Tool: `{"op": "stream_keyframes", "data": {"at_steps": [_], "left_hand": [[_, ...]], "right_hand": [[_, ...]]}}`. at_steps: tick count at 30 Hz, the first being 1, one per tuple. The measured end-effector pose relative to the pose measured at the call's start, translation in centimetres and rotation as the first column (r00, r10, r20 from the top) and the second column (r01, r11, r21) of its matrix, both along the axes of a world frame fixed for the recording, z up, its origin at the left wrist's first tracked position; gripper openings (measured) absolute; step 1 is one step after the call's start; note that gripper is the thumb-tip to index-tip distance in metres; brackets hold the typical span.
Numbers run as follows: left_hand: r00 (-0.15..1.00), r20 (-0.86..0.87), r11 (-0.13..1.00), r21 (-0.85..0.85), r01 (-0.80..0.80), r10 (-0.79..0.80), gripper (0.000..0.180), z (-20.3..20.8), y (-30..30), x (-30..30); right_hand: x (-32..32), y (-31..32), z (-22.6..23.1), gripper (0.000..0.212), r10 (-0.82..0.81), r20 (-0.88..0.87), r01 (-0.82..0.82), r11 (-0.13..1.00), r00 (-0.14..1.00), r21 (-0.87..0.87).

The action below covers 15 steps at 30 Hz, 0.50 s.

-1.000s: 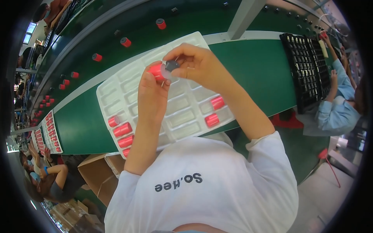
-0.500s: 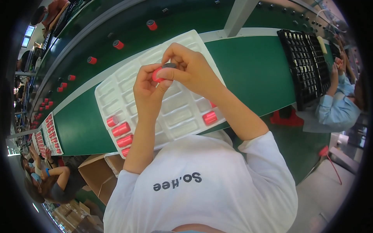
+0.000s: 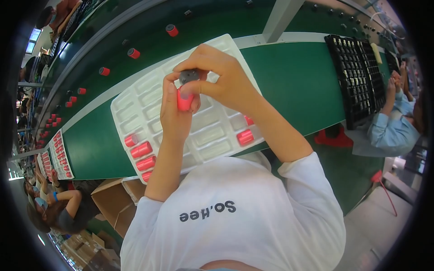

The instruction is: The person assembles pink cylindrical components by attaching gray caps to them by hand, then places the assembled components into a white plastic tray on a factory assembly line.

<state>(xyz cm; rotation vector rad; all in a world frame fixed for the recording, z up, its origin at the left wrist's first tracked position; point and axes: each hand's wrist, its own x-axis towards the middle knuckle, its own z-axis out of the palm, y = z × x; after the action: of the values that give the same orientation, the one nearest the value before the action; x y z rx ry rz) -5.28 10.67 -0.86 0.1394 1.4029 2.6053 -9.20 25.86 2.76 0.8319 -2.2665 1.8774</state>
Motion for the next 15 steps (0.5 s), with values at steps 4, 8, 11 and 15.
{"op": "stream_keyframes", "data": {"at_steps": [4, 8, 11, 15], "left_hand": [[0.995, 0.072, 0.997, 0.030, -0.064, 0.062, 0.028, 0.7, 0.4, 0.2], [0.983, 0.170, 0.983, 0.155, -0.097, 0.070, 0.024, 0.8, 0.8, 0.5], [0.974, 0.212, 0.971, 0.200, -0.128, 0.084, 0.021, 0.2, 0.6, 0.7], [0.942, 0.285, 0.954, 0.185, -0.236, 0.178, 0.021, 0.2, 1.1, 1.0]], "right_hand": [[0.5, -0.8, -0.7, 0.029, 0.016, -0.051, -0.017, 0.999, 0.999, -0.027], [1.0, -0.9, -1.9, 0.028, 0.050, -0.037, -0.052, 0.997, 0.998, -0.065], [1.9, -1.4, -2.4, 0.027, -0.031, -0.178, 0.034, 0.999, 0.984, 0.013], [3.2, -2.0, -2.8, 0.029, -0.122, -0.245, 0.151, 0.983, 0.962, 0.105]]}}
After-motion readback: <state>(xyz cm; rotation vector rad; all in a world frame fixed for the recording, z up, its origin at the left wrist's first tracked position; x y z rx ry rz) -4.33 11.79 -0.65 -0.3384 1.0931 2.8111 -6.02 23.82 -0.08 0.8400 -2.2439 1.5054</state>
